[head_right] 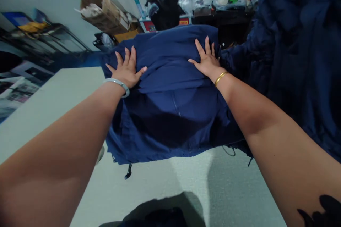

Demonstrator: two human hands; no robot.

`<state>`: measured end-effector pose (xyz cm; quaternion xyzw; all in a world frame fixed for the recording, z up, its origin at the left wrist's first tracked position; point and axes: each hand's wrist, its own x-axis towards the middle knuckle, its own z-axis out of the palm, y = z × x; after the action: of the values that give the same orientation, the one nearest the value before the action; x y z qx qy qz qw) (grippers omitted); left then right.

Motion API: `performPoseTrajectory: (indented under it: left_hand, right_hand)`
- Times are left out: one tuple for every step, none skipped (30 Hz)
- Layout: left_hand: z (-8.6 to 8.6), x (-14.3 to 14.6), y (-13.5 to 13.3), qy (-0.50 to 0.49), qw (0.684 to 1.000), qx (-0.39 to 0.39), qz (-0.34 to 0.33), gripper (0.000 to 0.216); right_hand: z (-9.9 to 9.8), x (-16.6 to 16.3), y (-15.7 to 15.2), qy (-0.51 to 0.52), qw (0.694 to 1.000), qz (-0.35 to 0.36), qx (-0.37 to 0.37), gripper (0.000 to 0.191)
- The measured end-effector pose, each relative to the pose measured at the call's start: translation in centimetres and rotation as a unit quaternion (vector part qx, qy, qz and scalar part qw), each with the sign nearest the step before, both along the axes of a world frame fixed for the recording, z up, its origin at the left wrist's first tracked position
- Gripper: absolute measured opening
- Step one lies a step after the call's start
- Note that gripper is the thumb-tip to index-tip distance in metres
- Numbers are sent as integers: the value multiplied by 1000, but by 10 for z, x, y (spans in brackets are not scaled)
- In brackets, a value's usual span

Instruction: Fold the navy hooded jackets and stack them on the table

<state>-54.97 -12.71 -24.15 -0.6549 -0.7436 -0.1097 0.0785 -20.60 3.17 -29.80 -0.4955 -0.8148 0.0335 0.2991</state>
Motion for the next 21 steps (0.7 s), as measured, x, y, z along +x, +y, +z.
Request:
performPoseTrajectory:
  left_hand:
    - [-6,-1,4,-12,1000,-12,-1,90]
    - [-11,-1,8,-25,999,-22,-6,89]
    - [-15,0,10,-37,999,-28,-14,89]
    - [-17,1,12,-47,998,-33,-19,88]
    - [-19,2,13,-52,998,-41,-20,88]
    - [-20,3,15,-51,997,-50,-16,88]
    - [-20,3,16,-44,997,-61,-8,88]
    - [-20,4,17,-34,997,-74,3,88]
    - [-18,4,19,-23,996,-88,11,89]
    - [-15,4,19,-13,995,-99,16,91]
    - [-10,4,19,-4,994,-105,18,93]
    - [-4,5,18,1,994,-106,18,94]
    - [3,6,14,5,995,-102,15,95]
    - [11,9,8,9,996,-90,9,96]
    - [19,13,0,13,997,-73,1,95]
    - [27,17,-11,17,998,-52,-7,93]
    - [33,21,-24,19,999,-33,-14,91]
    - [37,25,-40,19,1000,-19,-16,88]
    - [39,29,-58,14,1000,-10,-13,84]
    - [38,33,-78,4,1000,-8,-8,81]
    - [34,36,-101,-9,1000,-10,-3,78]
  right_hand:
    - [-6,0,8,-5,1000,6,-13,99]
    - [-11,-1,15,-10,1000,13,-25,98]
    - [-16,0,20,-13,999,21,-35,95]
    - [-20,0,24,-17,998,30,-43,93]
    - [-23,1,25,-23,998,37,-52,92]
    - [-24,1,25,-30,997,40,-61,91]
    - [-24,1,23,-39,996,39,-72,91]
    - [-22,2,21,-51,994,36,-85,91]
    - [-18,2,19,-64,992,30,-101,92]
    - [-13,3,17,-80,989,24,-118,94]
    - [-6,5,14,-96,986,18,-135,95]
    - [2,7,12,-113,983,15,-148,97]
    - [11,10,9,-127,980,15,-152,99]
    - [21,15,5,-137,979,19,-147,99]
    - [30,19,-1,-144,980,25,-133,99]
    - [40,25,-8,-148,982,31,-114,97]
    - [49,31,-18,-150,983,35,-95,95]
    - [57,36,-31,-151,985,35,-79,91]
    - [63,42,-47,-148,986,32,-68,87]
    - [67,47,-66,-141,988,28,-59,83]
    - [68,51,-88,-131,990,26,-52,78]
